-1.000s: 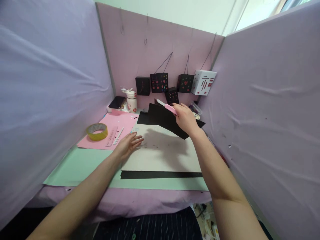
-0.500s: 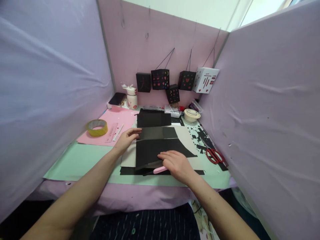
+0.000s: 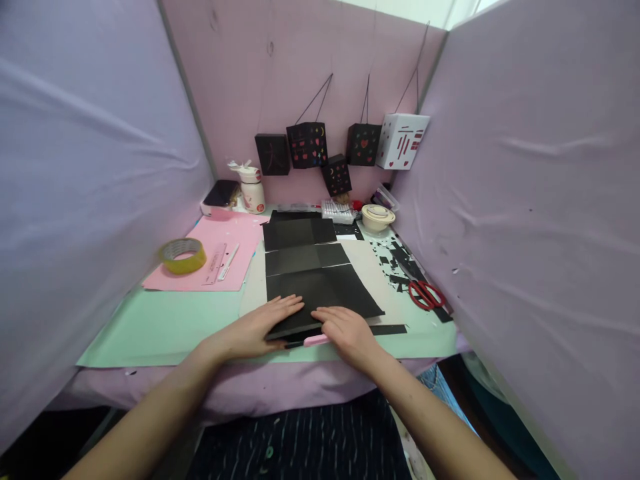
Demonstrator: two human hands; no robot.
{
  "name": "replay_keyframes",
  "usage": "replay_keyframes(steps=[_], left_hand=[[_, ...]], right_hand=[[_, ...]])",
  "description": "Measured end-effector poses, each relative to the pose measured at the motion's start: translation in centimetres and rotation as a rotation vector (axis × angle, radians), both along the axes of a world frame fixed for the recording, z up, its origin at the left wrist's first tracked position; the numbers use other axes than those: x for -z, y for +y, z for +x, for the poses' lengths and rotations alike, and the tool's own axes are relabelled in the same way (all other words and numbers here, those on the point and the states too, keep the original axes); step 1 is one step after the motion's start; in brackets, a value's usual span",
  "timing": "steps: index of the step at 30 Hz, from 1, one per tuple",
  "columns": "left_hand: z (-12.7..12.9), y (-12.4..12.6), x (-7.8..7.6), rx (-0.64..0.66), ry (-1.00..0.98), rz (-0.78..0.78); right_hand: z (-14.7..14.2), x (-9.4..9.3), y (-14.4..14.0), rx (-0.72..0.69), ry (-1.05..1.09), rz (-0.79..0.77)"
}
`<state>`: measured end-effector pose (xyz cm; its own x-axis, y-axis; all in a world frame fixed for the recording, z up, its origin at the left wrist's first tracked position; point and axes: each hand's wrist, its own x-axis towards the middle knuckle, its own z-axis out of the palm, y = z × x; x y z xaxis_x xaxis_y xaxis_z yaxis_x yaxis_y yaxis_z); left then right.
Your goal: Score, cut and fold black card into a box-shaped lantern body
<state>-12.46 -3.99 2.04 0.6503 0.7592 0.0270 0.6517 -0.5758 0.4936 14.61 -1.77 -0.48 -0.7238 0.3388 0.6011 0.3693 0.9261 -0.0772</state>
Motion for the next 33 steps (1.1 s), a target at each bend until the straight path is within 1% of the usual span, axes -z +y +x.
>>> replay_keyframes(steps=[3, 7, 9, 11, 13, 15, 16, 18, 20, 23, 24, 25, 27, 29, 30, 31, 33], left_hand=[[0.0, 0.4, 0.7, -0.050, 0.041, 0.041], [-0.1, 0.6, 1.6, -0.052, 0.073, 0.089], [-0.1, 0.5, 1.8, -0.054, 0.084, 0.105], [-0.1, 0.4, 1.8, -0.066, 0.093, 0.112], [-0.2, 0.2, 1.6, -0.069, 0.085, 0.104], [-0.4, 0.2, 1.4, -0.050, 0.051, 0.075], [-0.6, 0.1, 1.2, -0.037, 0.021, 0.053], [-0.9, 0.1, 0.9, -0.045, -0.082, 0.002], [-1.2, 0.3, 0.7, -0.113, -0.217, -0.061], [-1.6, 0.8, 0.3, -0.245, -0.383, -0.161], [-1.7, 1.1, 0.2, -0.283, -0.418, -0.186], [-1.7, 1.4, 0.0, -0.319, -0.450, -0.199], [-1.7, 2.1, -0.3, -0.400, -0.522, -0.193], [-1.5, 2.9, -0.5, -0.512, -0.613, -0.175], [-1.3, 3.2, -0.5, -0.589, -0.648, -0.166], [-1.1, 3.5, -0.5, -0.669, -0.666, -0.157], [-0.6, 3.8, -0.3, -0.809, -0.643, -0.108]], right_hand=[[2.3, 0.1, 0.8, 0.018, 0.014, -0.062], [6.2, 0.5, 2.1, 0.154, -0.012, -0.128], [7.5, 0.9, 2.5, 0.198, -0.010, -0.143], [8.1, 1.3, 2.6, 0.223, 0.026, -0.135], [8.2, 1.6, 2.3, 0.235, 0.086, -0.124], [8.1, 1.5, 1.9, 0.232, 0.149, -0.146], [8.0, 1.4, 1.6, 0.234, 0.178, -0.176], [8.1, 0.8, 1.3, 0.270, 0.254, -0.294], [8.2, -0.1, 1.5, 0.310, 0.385, -0.469], [8.3, -1.3, 2.8, 0.277, 0.617, -0.743], [8.2, -1.6, 3.4, 0.270, 0.657, -0.810], [8.0, -1.8, 4.1, 0.294, 0.669, -0.856], [7.1, -2.0, 5.2, 0.439, 0.621, -0.878], [6.1, -1.9, 6.0, 0.634, 0.537, -0.837], [5.6, -1.7, 6.3, 0.720, 0.500, -0.807], [5.1, -1.6, 6.4, 0.790, 0.468, -0.778], [4.3, -1.1, 6.5, 0.877, 0.415, -0.721]])
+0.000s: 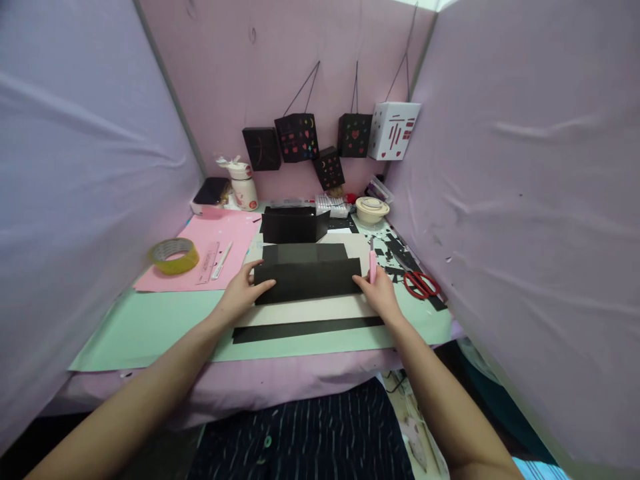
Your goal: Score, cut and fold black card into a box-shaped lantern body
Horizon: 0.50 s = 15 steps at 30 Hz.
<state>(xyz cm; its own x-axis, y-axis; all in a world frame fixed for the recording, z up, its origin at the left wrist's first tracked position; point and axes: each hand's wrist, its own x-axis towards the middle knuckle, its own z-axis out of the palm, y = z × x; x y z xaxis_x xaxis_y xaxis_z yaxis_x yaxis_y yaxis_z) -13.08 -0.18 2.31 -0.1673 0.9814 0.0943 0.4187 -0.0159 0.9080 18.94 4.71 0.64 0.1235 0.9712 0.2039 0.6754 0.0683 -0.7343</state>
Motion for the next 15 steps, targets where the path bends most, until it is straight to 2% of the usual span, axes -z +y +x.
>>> replay_keyframes(steps=[3, 7, 9, 11, 15], left_hand=[[0.8, 0.0, 0.6, -0.099, 0.161, 0.094], [1.4, -0.3, 1.4, -0.113, 0.488, 0.248], [1.4, -0.3, 1.7, -0.090, 0.654, 0.288], [1.6, -0.2, 1.8, 0.015, 0.769, 0.329], [3.9, 0.6, 1.3, 0.406, 0.843, 0.363]], right_hand=[[-0.7, 0.8, -0.3, 0.034, -0.111, 0.032], [-1.1, 2.0, -0.6, 0.059, -0.282, 0.066], [-1.2, 2.6, -0.6, 0.048, -0.362, 0.154], [-1.1, 3.0, -0.5, 0.010, -0.407, 0.259], [-1.0, 3.4, -0.3, -0.042, -0.414, 0.299]])
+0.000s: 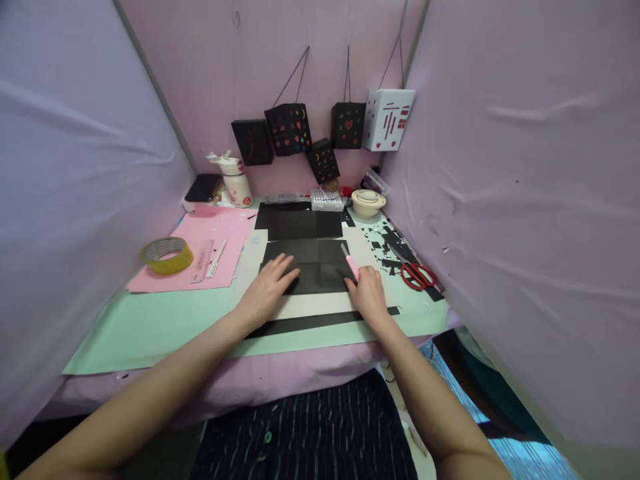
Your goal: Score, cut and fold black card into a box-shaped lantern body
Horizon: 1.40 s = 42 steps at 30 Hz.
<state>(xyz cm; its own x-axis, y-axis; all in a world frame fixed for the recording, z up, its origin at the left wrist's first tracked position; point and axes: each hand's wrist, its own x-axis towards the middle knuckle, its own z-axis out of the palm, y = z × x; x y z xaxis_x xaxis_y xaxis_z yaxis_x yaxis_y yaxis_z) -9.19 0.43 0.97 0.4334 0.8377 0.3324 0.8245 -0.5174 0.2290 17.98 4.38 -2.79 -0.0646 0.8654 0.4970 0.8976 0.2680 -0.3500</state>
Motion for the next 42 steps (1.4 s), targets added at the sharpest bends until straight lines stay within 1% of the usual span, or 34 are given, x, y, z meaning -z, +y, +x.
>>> replay_keyframes(steps=[2, 3, 4, 6, 8, 10, 12, 13, 16, 18, 21, 23, 24, 26, 28, 31, 35, 42], left_hand=[[2.2, 0.7, -0.2, 0.110, 0.043, -0.057], [3.4, 1.1, -0.3, 0.136, 0.063, -0.075], [4.5, 1.6, -0.2, 0.134, 0.075, -0.087], [6.1, 2.4, 0.0, 0.050, 0.089, -0.167], [6.7, 2.9, 0.3, -0.015, 0.093, -0.268], [6.6, 3.2, 0.7, -0.019, 0.087, -0.315], [6.2, 3.1, 0.9, -0.002, 0.068, -0.296], [6.1, 3.0, 1.0, 0.001, 0.056, -0.281], [5.8, 2.6, 0.9, 0.000, 0.029, -0.233], [5.8, 2.4, 0.6, 0.004, 0.016, -0.217], [5.5, 2.2, 0.1, 0.043, 0.005, -0.219], [5.2, 2.2, -0.3, 0.128, 0.022, -0.233], [5.0, 2.2, -0.4, 0.180, 0.037, -0.241], [4.6, 2.2, -0.5, 0.266, 0.066, -0.259], [4.4, 2.3, -0.6, 0.305, 0.092, -0.274], [4.4, 2.3, -0.7, 0.307, 0.166, -0.296], [4.6, 2.3, -0.9, 0.292, 0.274, -0.289], [4.6, 2.4, -0.8, 0.286, 0.325, -0.248]], right_hand=[[0.0, 0.0, 0.1, -0.003, 0.008, -0.014], [-0.1, 0.0, 0.1, -0.004, 0.013, -0.019], [-0.2, 0.0, 0.1, -0.005, 0.019, -0.026], [-0.2, -0.1, 0.1, -0.004, 0.035, -0.044], [0.0, -0.6, 0.0, -0.001, 0.059, -0.067], [0.8, -1.3, -0.4, 0.015, 0.087, -0.087], [2.2, -2.2, -1.1, 0.038, 0.131, -0.130], [3.1, -2.7, -1.6, 0.045, 0.157, -0.173], [6.1, -3.5, -3.6, -0.002, 0.207, -0.393], [7.8, -3.5, -5.2, -0.037, 0.181, -0.453], [9.3, -2.6, -7.2, -0.129, 0.188, -0.416], [9.6, -1.8, -8.2, -0.176, 0.201, -0.357], [9.7, -1.5, -8.6, -0.174, 0.195, -0.330], [9.7, -1.1, -9.3, -0.127, 0.161, -0.306], [9.6, -1.2, -9.9, -0.068, 0.118, -0.328], [9.6, -2.0, -10.6, -0.030, 0.082, -0.382], [9.6, -3.0, -11.3, -0.059, 0.057, -0.465], [9.4, -2.9, -11.3, -0.081, 0.095, -0.486]])
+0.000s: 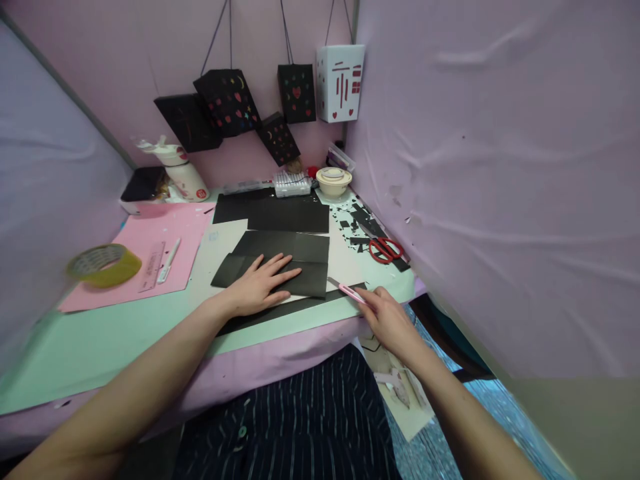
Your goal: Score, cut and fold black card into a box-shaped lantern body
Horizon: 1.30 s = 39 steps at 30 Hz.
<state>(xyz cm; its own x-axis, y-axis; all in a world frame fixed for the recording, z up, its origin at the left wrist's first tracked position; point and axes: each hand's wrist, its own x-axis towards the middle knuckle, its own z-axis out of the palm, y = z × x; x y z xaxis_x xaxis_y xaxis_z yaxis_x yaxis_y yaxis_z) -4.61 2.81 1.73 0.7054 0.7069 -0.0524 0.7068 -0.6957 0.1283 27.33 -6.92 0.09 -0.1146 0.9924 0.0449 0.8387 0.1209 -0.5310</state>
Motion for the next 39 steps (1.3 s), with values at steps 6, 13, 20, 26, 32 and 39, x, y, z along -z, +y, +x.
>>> replay_keyframes(steps=[6, 13, 20, 26, 32, 39], left_hand=[[0.0, 0.1, 0.1, -0.001, -0.013, 0.009], [0.2, 0.2, 0.0, -0.041, -0.019, 0.032], [1.9, 0.5, -0.1, 0.135, -0.011, -0.007], [2.4, 0.1, -0.2, 0.234, 0.027, -0.054], [2.8, 0.1, 0.2, 0.408, -0.015, -0.044], [2.7, 0.2, 0.6, 0.427, -0.049, -0.069]], right_hand=[[0.2, -0.1, 0.0, -0.029, -0.009, -0.004], [0.6, -0.4, 0.5, -0.136, -0.005, -0.014], [1.5, -1.2, 2.2, -0.208, -0.039, -0.076], [2.2, -1.9, 2.9, -0.316, -0.037, -0.109], [2.6, -2.3, 3.4, -0.368, 0.014, -0.119], [2.4, -1.7, 3.3, -0.336, 0.084, -0.050]])
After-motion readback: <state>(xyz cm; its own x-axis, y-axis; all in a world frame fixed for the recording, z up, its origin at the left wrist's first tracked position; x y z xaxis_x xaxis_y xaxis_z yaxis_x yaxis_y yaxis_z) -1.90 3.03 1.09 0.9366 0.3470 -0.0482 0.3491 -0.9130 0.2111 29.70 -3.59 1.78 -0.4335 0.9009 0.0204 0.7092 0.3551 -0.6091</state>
